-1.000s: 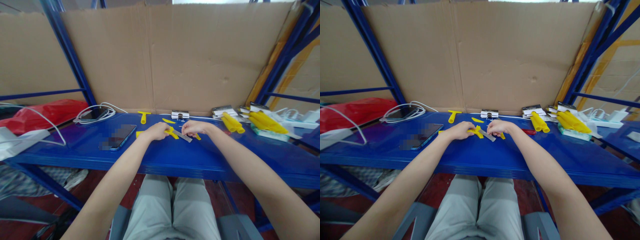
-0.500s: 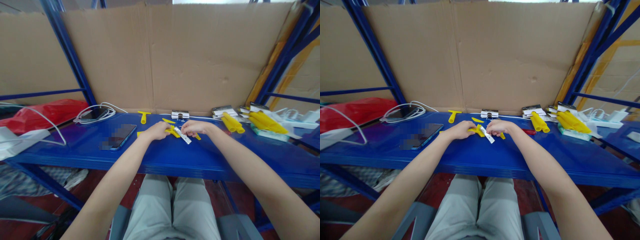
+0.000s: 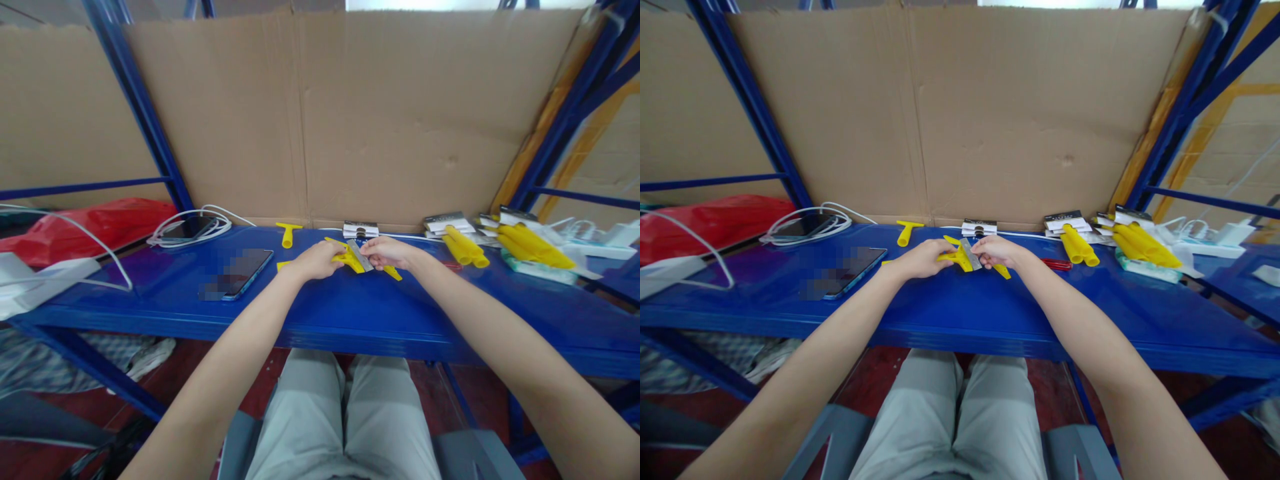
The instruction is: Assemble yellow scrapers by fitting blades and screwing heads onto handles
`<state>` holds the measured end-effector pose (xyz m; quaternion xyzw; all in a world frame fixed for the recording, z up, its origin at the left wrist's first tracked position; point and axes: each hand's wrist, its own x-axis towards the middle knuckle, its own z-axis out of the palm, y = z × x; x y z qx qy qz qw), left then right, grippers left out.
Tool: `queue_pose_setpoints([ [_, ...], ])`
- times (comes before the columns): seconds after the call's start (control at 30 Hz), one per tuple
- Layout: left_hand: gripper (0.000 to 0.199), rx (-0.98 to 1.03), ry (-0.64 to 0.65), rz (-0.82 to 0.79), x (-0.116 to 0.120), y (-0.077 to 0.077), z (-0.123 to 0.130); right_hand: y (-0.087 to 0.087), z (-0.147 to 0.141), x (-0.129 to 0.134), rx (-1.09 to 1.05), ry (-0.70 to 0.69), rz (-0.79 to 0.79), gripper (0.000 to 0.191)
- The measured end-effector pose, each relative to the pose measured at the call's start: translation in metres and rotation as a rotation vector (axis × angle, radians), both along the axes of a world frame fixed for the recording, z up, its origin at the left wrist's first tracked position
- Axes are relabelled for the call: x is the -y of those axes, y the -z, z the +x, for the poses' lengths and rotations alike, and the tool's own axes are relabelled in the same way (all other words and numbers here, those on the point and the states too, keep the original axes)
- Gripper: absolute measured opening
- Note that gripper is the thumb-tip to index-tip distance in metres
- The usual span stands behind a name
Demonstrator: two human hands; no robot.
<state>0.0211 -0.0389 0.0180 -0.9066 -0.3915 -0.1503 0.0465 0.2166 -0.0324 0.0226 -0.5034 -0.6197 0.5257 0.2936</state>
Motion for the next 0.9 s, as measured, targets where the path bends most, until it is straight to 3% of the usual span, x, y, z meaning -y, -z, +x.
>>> queue_pose_setpoints([
  [0.23, 0.025, 0.008, 0.005, 0.017, -0.0012, 0.0007, -0.0005, 0.0023, 0.0000, -0.0022, -0.060, -0.015, -0.009, 0.018],
  [0.43, 0.023, 0.027, 0.022, 0.039, -0.0025, 0.0022, -0.0002, 0.0042, -0.0020, -0.0024, 0.023, -0.037, 0.009, 0.016],
  [0.63, 0.042, 0.098, 0.092, 0.034, -0.0031, 0.0039, -0.0032, 0.0032, -0.0038, -0.0017, 0.037, -0.020, 0.020, 0.014],
  [0.9, 0.042, 0.018, 0.119, 0.016, -0.0064, 0.0041, -0.0058, 0.0007, -0.0055, -0.0005, 0.049, -0.040, 0.066, 0.015],
])
